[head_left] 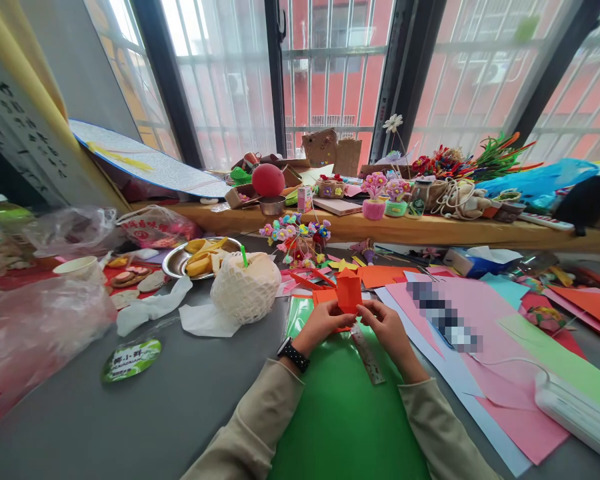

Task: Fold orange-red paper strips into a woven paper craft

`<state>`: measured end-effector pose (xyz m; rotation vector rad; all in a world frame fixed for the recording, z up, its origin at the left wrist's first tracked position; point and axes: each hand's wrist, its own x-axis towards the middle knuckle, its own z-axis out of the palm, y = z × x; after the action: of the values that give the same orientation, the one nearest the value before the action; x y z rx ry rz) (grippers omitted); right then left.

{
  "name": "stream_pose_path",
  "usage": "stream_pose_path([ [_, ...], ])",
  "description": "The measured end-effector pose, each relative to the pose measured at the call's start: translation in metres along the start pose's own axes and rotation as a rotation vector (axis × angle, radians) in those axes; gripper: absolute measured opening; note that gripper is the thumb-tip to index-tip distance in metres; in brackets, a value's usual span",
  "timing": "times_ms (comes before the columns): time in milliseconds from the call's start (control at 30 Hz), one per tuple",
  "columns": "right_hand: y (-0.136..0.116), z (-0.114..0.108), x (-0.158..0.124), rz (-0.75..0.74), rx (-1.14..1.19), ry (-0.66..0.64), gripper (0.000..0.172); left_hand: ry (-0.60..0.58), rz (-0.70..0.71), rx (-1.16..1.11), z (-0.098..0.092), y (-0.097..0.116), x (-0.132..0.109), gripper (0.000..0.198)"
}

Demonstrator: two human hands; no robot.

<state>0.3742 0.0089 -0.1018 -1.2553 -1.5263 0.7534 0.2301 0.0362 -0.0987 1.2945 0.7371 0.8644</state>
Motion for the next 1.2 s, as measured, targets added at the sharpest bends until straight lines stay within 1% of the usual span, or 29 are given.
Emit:
stream_pose_path([
  [67,0.0006,-0.0007,0.0004,-0.011,-0.016,0.0,0.027,0.009,-0.016,0.033,-0.0013,-0.0004,-0.0001,0.04],
  [167,0.0012,-0.002,0.0012,-0.012,-0.043,-0.003,0.026,0.068,0.01,0.069,-0.0029,0.0016,-0.0006,0.039],
  [233,0.0009,-0.0025,0.0016,-0.005,-0.063,-0.02,0.025,0.103,0.02,0.061,-0.0033,0.0034,-0.0012,0.039],
  [300,-0.0002,-0.0026,0.0017,0.001,-0.072,-0.046,0.025,0.119,-0.004,0.041,-0.0033,0.0043,-0.0018,0.039],
  [500,-0.0037,-0.0021,0.001,0.021,-0.031,-0.064,0.026,0.126,-0.086,-0.044,-0.0015,0.0042,-0.0032,0.036],
  [800,-0.0065,-0.001,0.0003,0.06,0.145,-0.11,0.025,0.124,-0.176,-0.15,-0.0012,0.0079,-0.0059,0.036],
  [1000,-0.0063,0.0014,-0.0004,0.05,0.121,-0.066,0.026,0.124,-0.188,-0.178,0.0003,0.009,-0.0071,0.04],
  [1200,-0.006,0.0032,-0.0011,0.043,0.061,-0.037,0.03,0.155,-0.23,-0.169,0.0011,0.0095,-0.0056,0.036],
])
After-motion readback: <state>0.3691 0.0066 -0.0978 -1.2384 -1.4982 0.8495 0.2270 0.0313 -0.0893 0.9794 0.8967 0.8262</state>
